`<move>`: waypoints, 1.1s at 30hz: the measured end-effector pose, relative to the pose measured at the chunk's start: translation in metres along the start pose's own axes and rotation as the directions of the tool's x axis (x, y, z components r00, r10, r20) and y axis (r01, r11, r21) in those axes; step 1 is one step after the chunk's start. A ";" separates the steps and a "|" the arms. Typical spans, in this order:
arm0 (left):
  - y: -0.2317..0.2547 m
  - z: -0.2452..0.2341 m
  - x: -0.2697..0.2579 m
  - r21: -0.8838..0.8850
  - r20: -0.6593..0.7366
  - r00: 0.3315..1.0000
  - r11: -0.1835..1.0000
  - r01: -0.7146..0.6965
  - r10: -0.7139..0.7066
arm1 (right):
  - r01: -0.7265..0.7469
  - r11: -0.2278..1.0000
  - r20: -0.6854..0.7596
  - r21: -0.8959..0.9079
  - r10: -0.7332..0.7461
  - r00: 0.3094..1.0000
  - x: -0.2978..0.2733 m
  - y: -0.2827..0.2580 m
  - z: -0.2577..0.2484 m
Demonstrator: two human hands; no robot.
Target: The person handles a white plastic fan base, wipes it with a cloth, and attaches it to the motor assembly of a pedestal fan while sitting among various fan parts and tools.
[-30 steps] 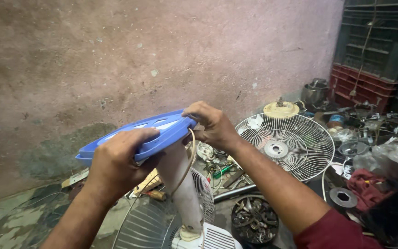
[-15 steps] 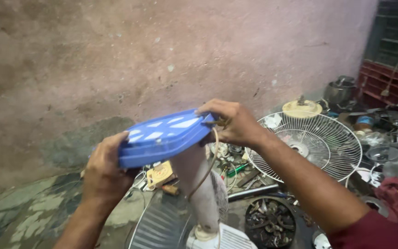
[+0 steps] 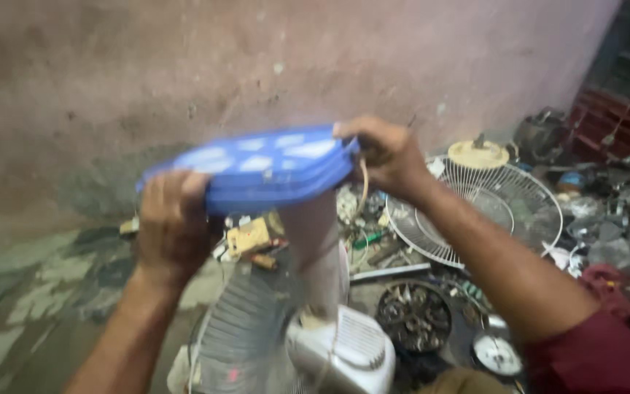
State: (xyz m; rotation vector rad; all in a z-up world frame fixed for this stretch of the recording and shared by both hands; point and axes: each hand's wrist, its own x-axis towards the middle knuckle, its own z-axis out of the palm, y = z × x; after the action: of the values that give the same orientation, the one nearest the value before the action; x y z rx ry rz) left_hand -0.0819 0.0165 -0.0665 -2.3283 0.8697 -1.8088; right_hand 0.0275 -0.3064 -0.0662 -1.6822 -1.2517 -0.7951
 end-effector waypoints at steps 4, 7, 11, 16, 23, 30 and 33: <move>-0.040 -0.002 0.022 0.164 -0.007 0.999 0.986 -0.031 0.033 | 0.256 0.948 -0.063 -0.192 -0.272 0.960 0.027 -0.008 0.001; -0.062 -0.025 0.026 0.298 -0.099 0.984 0.948 -0.113 0.149 | 0.261 0.934 -0.095 -0.246 -0.291 0.952 0.049 -0.018 0.008; -0.079 -0.047 0.001 0.364 -0.034 0.976 0.912 -0.187 0.214 | 0.367 0.871 -0.117 -0.325 -0.422 0.899 0.040 -0.021 0.038; -0.057 -0.036 -0.059 0.411 0.006 0.989 0.902 -0.135 0.145 | 0.193 0.885 -0.179 -0.424 -0.291 0.940 -0.019 -0.026 0.099; -0.012 -0.051 -0.108 0.319 0.047 0.998 0.948 0.013 -0.029 | 0.062 0.910 -0.240 -0.411 -0.174 0.955 -0.060 -0.054 0.129; 0.027 -0.053 -0.112 0.238 0.043 0.999 0.971 0.003 -0.013 | -0.600 0.046 0.200 0.799 0.920 0.337 -0.077 -0.076 0.098; 0.063 -0.066 -0.116 0.165 0.043 0.993 0.981 0.099 -0.108 | -0.564 0.030 0.210 0.825 0.911 0.356 -0.097 -0.071 0.101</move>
State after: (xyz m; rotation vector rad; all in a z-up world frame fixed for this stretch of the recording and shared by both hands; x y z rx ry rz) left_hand -0.1838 0.0361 -0.1715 -2.3447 0.5806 -1.7743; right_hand -0.0691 -0.2450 -0.1738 -1.0007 -0.0955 0.2202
